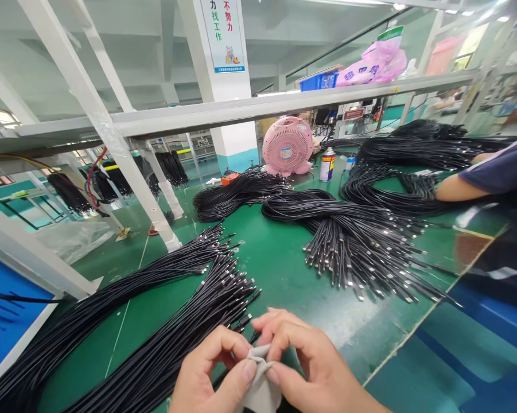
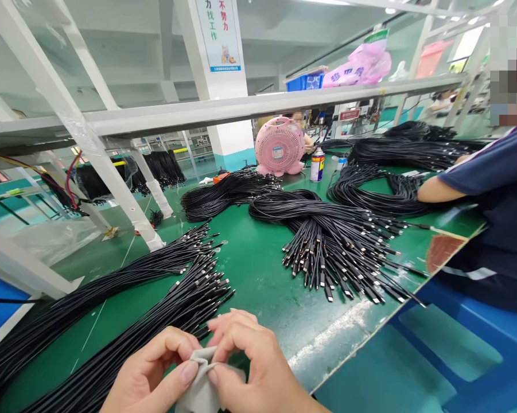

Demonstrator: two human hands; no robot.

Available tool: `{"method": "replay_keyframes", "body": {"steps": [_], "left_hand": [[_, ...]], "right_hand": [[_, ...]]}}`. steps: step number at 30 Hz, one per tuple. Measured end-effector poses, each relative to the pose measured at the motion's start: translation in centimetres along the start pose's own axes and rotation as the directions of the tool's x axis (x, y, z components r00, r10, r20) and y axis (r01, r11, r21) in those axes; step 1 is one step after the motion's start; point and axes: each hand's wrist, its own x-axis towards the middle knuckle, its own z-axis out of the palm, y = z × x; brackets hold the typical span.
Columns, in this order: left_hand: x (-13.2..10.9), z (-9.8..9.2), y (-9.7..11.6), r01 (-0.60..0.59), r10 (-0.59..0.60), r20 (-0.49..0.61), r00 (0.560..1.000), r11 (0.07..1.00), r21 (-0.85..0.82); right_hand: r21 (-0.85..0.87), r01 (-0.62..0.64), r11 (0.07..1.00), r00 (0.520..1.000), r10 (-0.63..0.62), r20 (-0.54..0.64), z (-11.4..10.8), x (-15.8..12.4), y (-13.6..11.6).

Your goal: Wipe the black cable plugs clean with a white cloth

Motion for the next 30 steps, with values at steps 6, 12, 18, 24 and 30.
{"method": "replay_keyframes", "body": {"steps": [6,12,18,24,30], "left_hand": [[0.0,-0.3,0.2,-0.187,0.21,-0.097,0.973,0.961,0.206],[-0.1,-0.5,1.3,-0.391,0.42,0.019,0.907,0.827,0.403],[-0.4,-0.4,1.3,-0.156,0.178,-0.065,0.982,0.953,0.258],[0.1,0.6,1.2,0.04,-0.043,0.037,0.998,0.998,0.057],[0.5,0.4,3.0,0.016,-0.02,0.015,1.0,0.979,0.205]], "right_hand": [[-0.033,-0.005,0.999,1.0,0.005,0.015,0.3,-0.1,0.1],[-0.065,0.046,0.997,0.998,-0.043,0.051,0.3,-0.2,-0.3],[-0.173,0.068,0.983,0.997,-0.062,0.039,0.2,-0.5,-0.1],[-0.269,0.053,0.962,0.998,-0.042,0.048,0.0,-0.5,-0.3],[-0.158,-0.313,0.937,0.943,0.326,0.061,-0.6,0.2,-1.4]]}}
